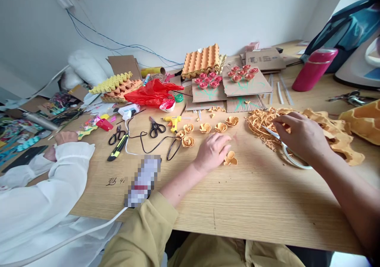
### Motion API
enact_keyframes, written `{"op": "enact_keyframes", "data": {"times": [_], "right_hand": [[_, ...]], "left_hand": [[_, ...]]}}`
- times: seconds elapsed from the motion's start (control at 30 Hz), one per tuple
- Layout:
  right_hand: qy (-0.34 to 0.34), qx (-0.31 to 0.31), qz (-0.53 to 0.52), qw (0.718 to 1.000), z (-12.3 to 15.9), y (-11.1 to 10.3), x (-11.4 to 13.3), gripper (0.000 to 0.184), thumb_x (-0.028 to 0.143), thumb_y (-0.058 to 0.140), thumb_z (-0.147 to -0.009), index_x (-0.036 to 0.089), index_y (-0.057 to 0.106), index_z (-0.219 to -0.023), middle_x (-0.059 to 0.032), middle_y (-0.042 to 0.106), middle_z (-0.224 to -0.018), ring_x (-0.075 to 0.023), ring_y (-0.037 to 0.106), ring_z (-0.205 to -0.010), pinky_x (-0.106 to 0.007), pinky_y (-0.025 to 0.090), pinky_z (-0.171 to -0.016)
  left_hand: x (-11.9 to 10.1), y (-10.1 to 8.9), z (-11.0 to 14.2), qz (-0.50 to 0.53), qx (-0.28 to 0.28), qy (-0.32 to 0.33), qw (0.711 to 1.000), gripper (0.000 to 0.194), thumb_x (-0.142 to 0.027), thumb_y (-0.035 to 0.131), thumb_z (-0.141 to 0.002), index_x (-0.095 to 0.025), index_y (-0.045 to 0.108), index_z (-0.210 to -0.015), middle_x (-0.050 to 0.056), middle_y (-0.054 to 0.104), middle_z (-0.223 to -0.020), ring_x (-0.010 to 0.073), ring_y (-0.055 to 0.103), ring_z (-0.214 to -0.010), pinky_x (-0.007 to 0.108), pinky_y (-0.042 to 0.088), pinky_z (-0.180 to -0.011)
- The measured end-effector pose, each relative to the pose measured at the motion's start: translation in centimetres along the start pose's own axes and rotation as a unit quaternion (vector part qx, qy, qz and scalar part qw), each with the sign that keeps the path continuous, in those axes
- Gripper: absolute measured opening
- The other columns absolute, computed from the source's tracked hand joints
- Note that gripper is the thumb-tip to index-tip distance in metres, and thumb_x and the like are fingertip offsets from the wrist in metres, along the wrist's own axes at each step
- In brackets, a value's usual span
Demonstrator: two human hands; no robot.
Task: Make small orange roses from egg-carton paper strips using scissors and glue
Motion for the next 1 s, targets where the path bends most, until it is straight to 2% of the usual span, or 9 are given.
{"op": "enact_keyframes", "data": {"times": [0.1, 0.23, 0.4, 0.47, 0.53, 0.63, 0.73, 0.9, 1.0], "right_hand": [[-0.004, -0.005, -0.022, 1.000, 0.1, -0.5, 0.4, 0.022, 0.033, 0.051, -0.089, 0.021, 0.069, -0.082, -0.0049, 0.067, -0.082, -0.0193, 0.056, -0.068, -0.031, 0.037, -0.061], [-0.023, 0.012, -0.060, 0.998, 0.3, -0.8, 2.2, 0.037, 0.039, 0.052, -0.091, 0.022, 0.048, -0.059, -0.0005, 0.052, -0.059, -0.0155, 0.046, -0.055, -0.029, 0.032, -0.055], [-0.123, 0.107, -0.126, 0.978, 1.9, 0.9, 6.8, 0.021, 0.029, 0.048, -0.096, 0.021, 0.065, -0.087, -0.0031, 0.066, -0.080, -0.0145, 0.056, -0.065, -0.026, 0.039, -0.062], [-0.151, 0.141, -0.136, 0.969, 2.8, 1.7, 8.5, 0.026, 0.032, 0.050, -0.097, 0.021, 0.064, -0.080, -0.0014, 0.064, -0.072, -0.0136, 0.055, -0.061, -0.026, 0.038, -0.061], [-0.175, 0.170, -0.139, 0.960, 3.8, 2.5, 9.9, 0.034, 0.036, 0.050, -0.098, 0.021, 0.059, -0.069, -0.0002, 0.059, -0.064, -0.0130, 0.052, -0.057, -0.026, 0.036, -0.059], [-0.217, 0.216, -0.143, 0.941, 4.8, 3.2, 11.4, 0.031, 0.032, 0.046, -0.101, 0.020, 0.064, -0.078, -0.0020, 0.064, -0.072, -0.0138, 0.056, -0.062, -0.027, 0.040, -0.064], [-0.192, 0.216, -0.129, 0.949, 4.4, 2.9, 10.3, 0.027, 0.029, 0.045, -0.100, 0.021, 0.069, -0.091, -0.0044, 0.068, -0.081, -0.0160, 0.062, -0.070, -0.028, 0.043, -0.066], [-0.067, 0.150, -0.060, 0.985, 3.2, 1.0, 3.2, 0.022, 0.034, 0.050, -0.095, 0.026, 0.070, -0.098, -0.0071, 0.073, -0.092, -0.0184, 0.065, -0.065, -0.031, 0.046, -0.057], [-0.003, 0.112, -0.038, 0.993, 3.2, -0.3, -0.7, 0.019, 0.038, 0.053, -0.088, 0.030, 0.070, -0.087, -0.0051, 0.075, -0.089, -0.0209, 0.066, -0.065, -0.034, 0.047, -0.057]], "left_hand": [[0.1, -2.0, -0.4, -0.071, -0.035, 0.040, 0.996, 0.017, -0.019, 0.050, -0.098, -0.020, 0.067, -0.098, 0.006, 0.070, -0.098, 0.0225, 0.061, -0.096, 0.038, 0.048, -0.087], [1.2, -2.8, 0.0, -0.059, -0.069, 0.004, 0.996, 0.029, -0.028, 0.048, -0.101, -0.019, 0.062, -0.077, 0.005, 0.067, -0.079, 0.0218, 0.059, -0.086, 0.037, 0.045, -0.080], [1.3, -1.6, 1.4, 0.016, -0.068, -0.022, 0.997, 0.026, -0.027, 0.046, -0.102, -0.019, 0.062, -0.082, 0.005, 0.069, -0.087, 0.0211, 0.060, -0.088, 0.035, 0.045, -0.080], [1.1, -1.2, 1.9, 0.029, -0.060, -0.027, 0.997, 0.030, -0.027, 0.044, -0.102, -0.019, 0.061, -0.079, 0.005, 0.068, -0.082, 0.0211, 0.060, -0.086, 0.035, 0.045, -0.079], [0.9, -1.2, 2.3, 0.043, -0.065, -0.026, 0.997, 0.024, -0.025, 0.044, -0.102, -0.019, 0.063, -0.088, 0.006, 0.069, -0.088, 0.0213, 0.061, -0.090, 0.035, 0.046, -0.083], [0.5, -1.3, 2.7, 0.058, -0.067, -0.004, 0.996, 0.022, -0.023, 0.045, -0.101, -0.019, 0.064, -0.091, 0.007, 0.070, -0.095, 0.0214, 0.061, -0.092, 0.036, 0.046, -0.086], [0.3, -1.1, 3.0, 0.068, -0.065, 0.001, 0.996, 0.027, -0.024, 0.044, -0.102, -0.018, 0.063, -0.084, 0.006, 0.070, -0.088, 0.0211, 0.060, -0.088, 0.037, 0.046, -0.084], [0.2, -0.6, 3.1, 0.089, -0.060, -0.005, 0.994, 0.027, -0.025, 0.043, -0.102, -0.019, 0.064, -0.085, 0.006, 0.071, -0.091, 0.0214, 0.060, -0.090, 0.038, 0.046, -0.084], [0.0, -0.6, 3.2, 0.097, -0.068, 0.001, 0.993, 0.028, -0.026, 0.043, -0.101, -0.019, 0.063, -0.083, 0.006, 0.071, -0.089, 0.0214, 0.060, -0.088, 0.038, 0.045, -0.083]]}}
Point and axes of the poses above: each hand's wrist, its own z-axis away from the middle knuckle, its own y-axis out of the palm, x = y × z, the point moved 8 cm from there along -z, towards the middle knuckle
